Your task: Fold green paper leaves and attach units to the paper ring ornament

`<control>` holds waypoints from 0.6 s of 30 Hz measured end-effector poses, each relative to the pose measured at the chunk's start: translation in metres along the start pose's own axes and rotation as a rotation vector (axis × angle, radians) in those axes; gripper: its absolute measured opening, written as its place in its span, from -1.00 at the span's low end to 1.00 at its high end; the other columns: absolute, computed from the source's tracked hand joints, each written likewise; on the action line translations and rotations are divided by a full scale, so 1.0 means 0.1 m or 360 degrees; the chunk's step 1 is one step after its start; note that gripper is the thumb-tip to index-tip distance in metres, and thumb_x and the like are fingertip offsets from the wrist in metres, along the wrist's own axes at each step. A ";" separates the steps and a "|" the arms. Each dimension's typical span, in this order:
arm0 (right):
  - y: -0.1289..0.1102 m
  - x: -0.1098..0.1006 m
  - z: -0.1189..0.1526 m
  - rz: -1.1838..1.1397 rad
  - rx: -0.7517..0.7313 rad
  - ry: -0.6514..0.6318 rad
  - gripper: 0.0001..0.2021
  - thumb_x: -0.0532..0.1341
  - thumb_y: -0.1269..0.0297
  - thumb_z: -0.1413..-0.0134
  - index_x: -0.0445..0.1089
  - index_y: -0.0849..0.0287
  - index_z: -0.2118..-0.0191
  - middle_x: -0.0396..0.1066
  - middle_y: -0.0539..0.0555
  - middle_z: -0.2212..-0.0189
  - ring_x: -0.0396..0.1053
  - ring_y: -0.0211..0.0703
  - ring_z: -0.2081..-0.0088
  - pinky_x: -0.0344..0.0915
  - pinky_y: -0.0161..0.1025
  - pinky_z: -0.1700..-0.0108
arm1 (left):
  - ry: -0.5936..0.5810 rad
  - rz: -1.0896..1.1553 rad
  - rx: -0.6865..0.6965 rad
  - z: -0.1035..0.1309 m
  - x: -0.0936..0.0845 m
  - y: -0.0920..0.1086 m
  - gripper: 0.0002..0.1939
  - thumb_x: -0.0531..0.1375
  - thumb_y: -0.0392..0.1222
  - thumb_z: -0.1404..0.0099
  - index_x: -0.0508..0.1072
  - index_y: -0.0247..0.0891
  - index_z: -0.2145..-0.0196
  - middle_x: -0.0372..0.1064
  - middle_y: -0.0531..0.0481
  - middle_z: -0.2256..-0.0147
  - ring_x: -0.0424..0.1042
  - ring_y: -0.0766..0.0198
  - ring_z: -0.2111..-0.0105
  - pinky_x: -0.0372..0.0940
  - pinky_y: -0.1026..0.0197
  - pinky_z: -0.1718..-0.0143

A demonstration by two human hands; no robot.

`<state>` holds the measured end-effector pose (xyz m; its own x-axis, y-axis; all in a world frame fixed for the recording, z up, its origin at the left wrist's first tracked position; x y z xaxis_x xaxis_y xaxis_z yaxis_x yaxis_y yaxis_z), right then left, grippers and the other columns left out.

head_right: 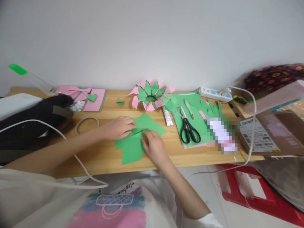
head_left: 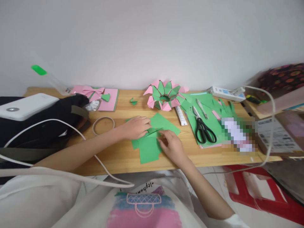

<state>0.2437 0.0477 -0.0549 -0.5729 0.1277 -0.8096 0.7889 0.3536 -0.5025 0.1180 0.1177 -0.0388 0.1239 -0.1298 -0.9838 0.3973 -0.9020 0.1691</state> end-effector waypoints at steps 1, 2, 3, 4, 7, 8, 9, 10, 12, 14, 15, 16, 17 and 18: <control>0.02 0.01 -0.01 -0.0032 0.0026 0.0027 -0.76 0.14 0.41 -0.14 0.42 0.19 0.07 0.51 0.17 0.29 0.46 -0.01 0.24 0.43 -0.09 0.20 | 0.0008 0.0012 0.0002 0.00 0.00 0.00 -0.79 0.13 -0.28 -0.28 0.54 -0.31 0.19 0.44 -0.17 0.21 0.41 0.08 0.20 0.28 0.08 0.17; 0.03 0.02 -0.01 -0.0063 0.0053 0.0056 -0.75 0.14 0.41 -0.14 0.42 0.19 0.07 0.51 0.17 0.30 0.46 -0.02 0.25 0.43 -0.11 0.22 | 0.0019 0.0027 0.0000 0.01 0.00 0.01 -0.79 0.13 -0.27 -0.28 0.54 -0.31 0.20 0.44 -0.17 0.21 0.41 0.08 0.21 0.28 0.08 0.17; 0.05 0.03 0.00 -0.0093 0.0081 0.0087 -0.76 0.14 0.40 -0.14 0.42 0.20 0.07 0.50 0.17 0.30 0.46 -0.03 0.26 0.43 -0.12 0.23 | 0.0035 0.0043 -0.0007 0.01 0.01 0.01 -0.80 0.14 -0.25 -0.28 0.55 -0.30 0.21 0.44 -0.17 0.21 0.40 0.08 0.21 0.28 0.08 0.17; 0.06 0.03 0.00 -0.0122 0.0109 0.0118 -0.76 0.14 0.40 -0.14 0.42 0.21 0.07 0.50 0.17 0.31 0.46 -0.04 0.27 0.42 -0.13 0.24 | 0.0059 0.0062 -0.0022 0.01 0.02 0.02 -0.80 0.14 -0.24 -0.28 0.55 -0.30 0.22 0.44 -0.18 0.21 0.40 0.08 0.22 0.28 0.07 0.17; 0.09 0.03 0.03 -0.0197 0.0189 0.0212 -0.76 0.14 0.36 -0.15 0.42 0.22 0.07 0.49 0.15 0.33 0.45 -0.07 0.30 0.42 -0.16 0.25 | 0.0175 0.0135 -0.0120 0.02 0.04 0.02 -0.76 0.08 -0.25 -0.34 0.55 -0.31 0.26 0.45 -0.21 0.23 0.41 0.08 0.22 0.27 0.06 0.18; 0.09 0.02 0.04 -0.0216 0.0212 0.0245 -0.75 0.13 0.36 -0.16 0.41 0.21 0.06 0.48 0.14 0.33 0.45 -0.08 0.31 0.42 -0.16 0.25 | 0.0228 0.0167 -0.0165 0.02 0.05 0.02 -0.73 0.05 -0.26 -0.37 0.55 -0.31 0.27 0.46 -0.22 0.24 0.41 0.08 0.22 0.28 0.05 0.18; 0.10 -0.01 0.05 -0.0232 0.0232 0.0278 -0.74 0.11 0.36 -0.18 0.40 0.20 0.04 0.48 0.13 0.32 0.45 -0.09 0.31 0.42 -0.17 0.25 | 0.0287 0.0205 -0.0213 0.03 0.05 0.01 -0.71 0.03 -0.27 -0.38 0.55 -0.32 0.27 0.48 -0.22 0.25 0.42 0.07 0.22 0.28 0.04 0.17; 0.09 -0.04 0.05 -0.0241 0.0246 0.0310 -0.74 0.09 0.35 -0.19 0.38 0.19 0.02 0.47 0.13 0.31 0.44 -0.10 0.30 0.42 -0.16 0.24 | 0.0348 0.0249 -0.0259 0.05 0.05 0.02 -0.71 0.02 -0.27 -0.39 0.55 -0.31 0.26 0.50 -0.22 0.25 0.44 0.08 0.21 0.28 0.04 0.16; 0.05 -0.13 0.06 -0.0241 0.0248 0.0356 -0.72 0.08 0.34 -0.21 0.37 0.17 0.00 0.43 0.14 0.27 0.43 -0.08 0.25 0.42 -0.15 0.22 | 0.0474 0.0352 -0.0346 0.08 0.01 0.04 -0.73 0.04 -0.25 -0.40 0.55 -0.30 0.21 0.53 -0.20 0.24 0.47 0.09 0.21 0.29 0.04 0.13; -0.01 -0.23 0.05 -0.0219 0.0217 0.0368 -0.72 0.10 0.32 -0.20 0.37 0.16 -0.01 0.38 0.15 0.24 0.40 -0.05 0.19 0.42 -0.12 0.17 | 0.0596 0.0475 -0.0423 0.13 -0.06 0.08 -0.75 0.06 -0.23 -0.40 0.54 -0.27 0.19 0.56 -0.17 0.23 0.50 0.12 0.21 0.30 0.05 0.11; -0.05 -0.28 0.04 -0.0202 0.0193 0.0366 -0.72 0.12 0.33 -0.19 0.38 0.16 -0.01 0.35 0.15 0.24 0.38 -0.03 0.17 0.41 -0.10 0.14 | 0.0652 0.0545 -0.0461 0.15 -0.10 0.10 -0.75 0.06 -0.22 -0.39 0.54 -0.26 0.19 0.57 -0.16 0.23 0.51 0.12 0.20 0.32 0.06 0.10; -0.09 -0.33 0.02 -0.0183 0.0169 0.0361 -0.72 0.12 0.34 -0.18 0.38 0.17 0.00 0.33 0.16 0.23 0.37 -0.02 0.15 0.40 -0.08 0.12 | 0.0707 0.0619 -0.0501 0.17 -0.14 0.13 -0.76 0.07 -0.22 -0.38 0.55 -0.25 0.21 0.57 -0.15 0.23 0.51 0.12 0.20 0.33 0.06 0.10; -0.13 -0.36 0.00 -0.0164 0.0147 0.0357 -0.72 0.13 0.35 -0.16 0.38 0.18 0.01 0.31 0.17 0.22 0.36 0.00 0.14 0.39 -0.07 0.10 | 0.0758 0.0698 -0.0546 0.18 -0.18 0.15 -0.76 0.07 -0.22 -0.37 0.55 -0.25 0.21 0.57 -0.14 0.23 0.52 0.12 0.19 0.35 0.07 0.10; -0.16 -0.40 -0.01 -0.0146 0.0125 0.0353 -0.73 0.13 0.36 -0.15 0.38 0.19 0.02 0.30 0.18 0.22 0.35 0.01 0.14 0.39 -0.06 0.09 | 0.0806 0.0783 -0.0602 0.20 -0.21 0.17 -0.77 0.08 -0.23 -0.35 0.55 -0.25 0.22 0.57 -0.14 0.23 0.52 0.12 0.20 0.36 0.07 0.11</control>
<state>0.2537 0.0382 -0.0146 -0.6708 0.3016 -0.6776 0.7413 0.3010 -0.5999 0.1040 0.0967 -0.0162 0.7266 -0.1917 -0.6598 0.4602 -0.5772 0.6746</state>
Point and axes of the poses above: each hand's wrist, its own z-axis away from the middle knuckle, its own x-axis out of the palm, y = z × x, the point moved 7 cm from there along -z, towards the middle knuckle
